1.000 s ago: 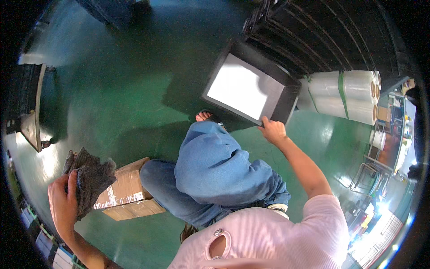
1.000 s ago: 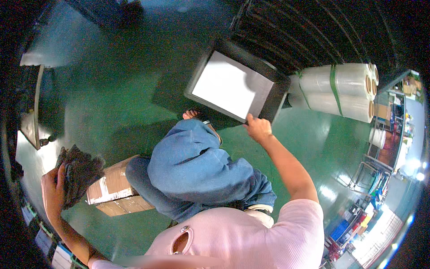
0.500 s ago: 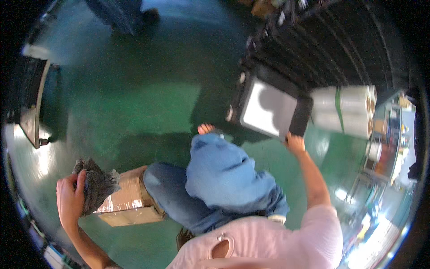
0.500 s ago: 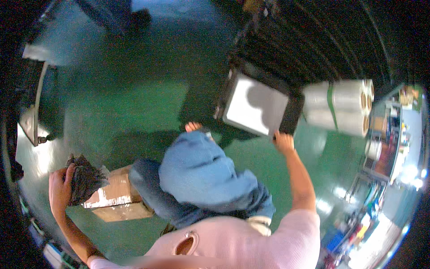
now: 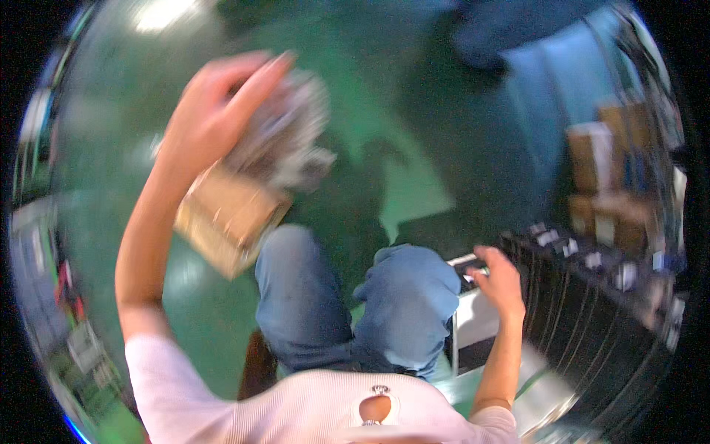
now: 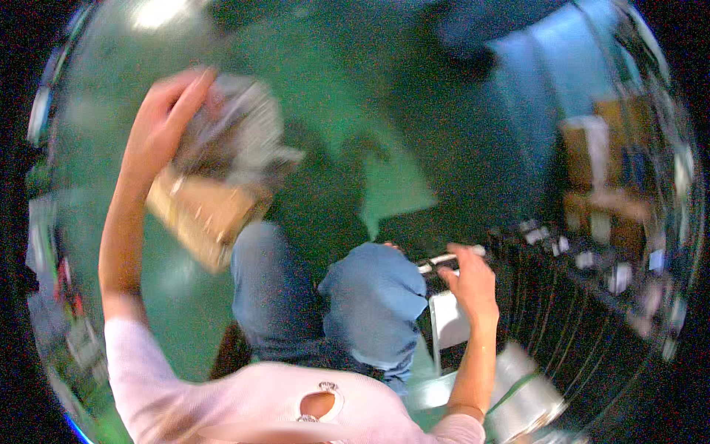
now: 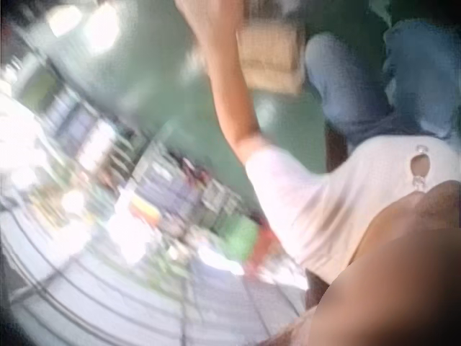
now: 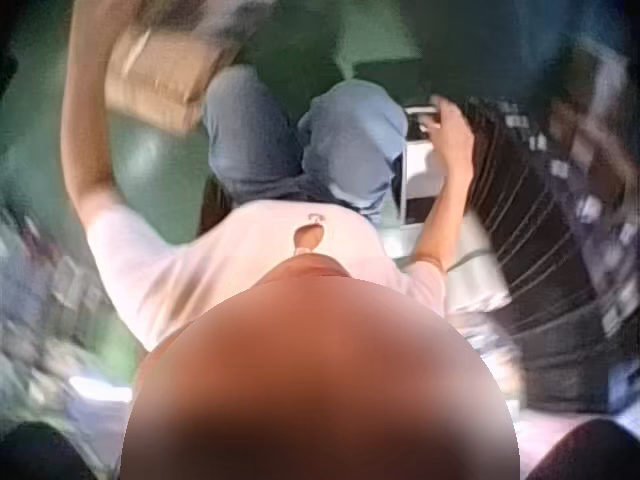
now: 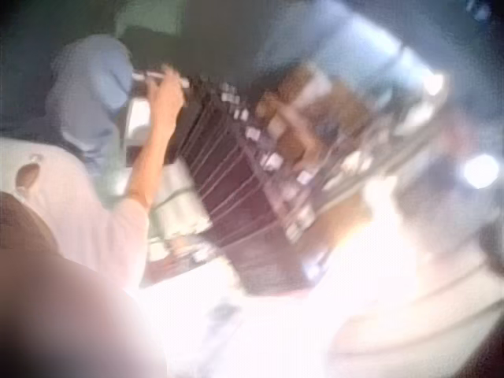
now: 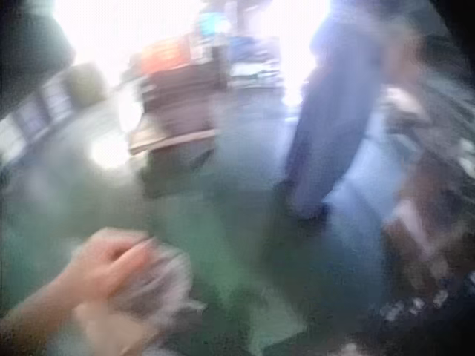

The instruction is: The person sits on the floor and wipes the exterior and interior surfaces of several cardboard boxes with a cloth. They open the boxes, wipe inside, and remove plastic tape before setting the boxes aside.

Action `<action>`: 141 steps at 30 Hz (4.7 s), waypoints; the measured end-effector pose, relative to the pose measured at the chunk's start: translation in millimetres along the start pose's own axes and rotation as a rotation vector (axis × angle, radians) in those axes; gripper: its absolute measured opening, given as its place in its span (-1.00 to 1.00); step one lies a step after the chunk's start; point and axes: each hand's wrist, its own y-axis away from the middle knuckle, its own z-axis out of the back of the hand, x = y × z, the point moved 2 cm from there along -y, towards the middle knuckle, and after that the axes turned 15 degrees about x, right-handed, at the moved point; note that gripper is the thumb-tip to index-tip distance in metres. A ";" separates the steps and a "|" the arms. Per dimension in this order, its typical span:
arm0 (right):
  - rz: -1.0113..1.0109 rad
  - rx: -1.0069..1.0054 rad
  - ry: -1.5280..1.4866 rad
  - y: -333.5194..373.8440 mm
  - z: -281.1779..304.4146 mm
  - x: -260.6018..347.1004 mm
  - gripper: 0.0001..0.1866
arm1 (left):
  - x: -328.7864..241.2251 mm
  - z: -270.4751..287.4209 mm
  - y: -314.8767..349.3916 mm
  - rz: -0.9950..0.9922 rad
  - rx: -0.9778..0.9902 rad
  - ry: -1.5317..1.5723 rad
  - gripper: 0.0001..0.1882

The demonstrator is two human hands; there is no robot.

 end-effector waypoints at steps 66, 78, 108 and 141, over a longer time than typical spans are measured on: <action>1.395 -0.694 0.757 -382.0 -167.1 539.7 -0.79 | 309.1 -191.6 330.9 1.076 -0.400 -0.508 -0.30; 1.608 0.244 0.710 -224.3 -214.1 392.0 -0.87 | 310.8 -191.9 326.9 1.167 -0.375 -0.509 -0.31; 1.212 -0.776 0.353 -360.8 -236.8 632.7 -0.77 | 278.4 -206.9 404.2 1.043 -0.595 0.350 0.14; 0.926 -0.761 0.338 -369.3 -247.2 672.2 -0.80 | 282.7 -215.8 397.5 1.017 -0.670 0.385 0.07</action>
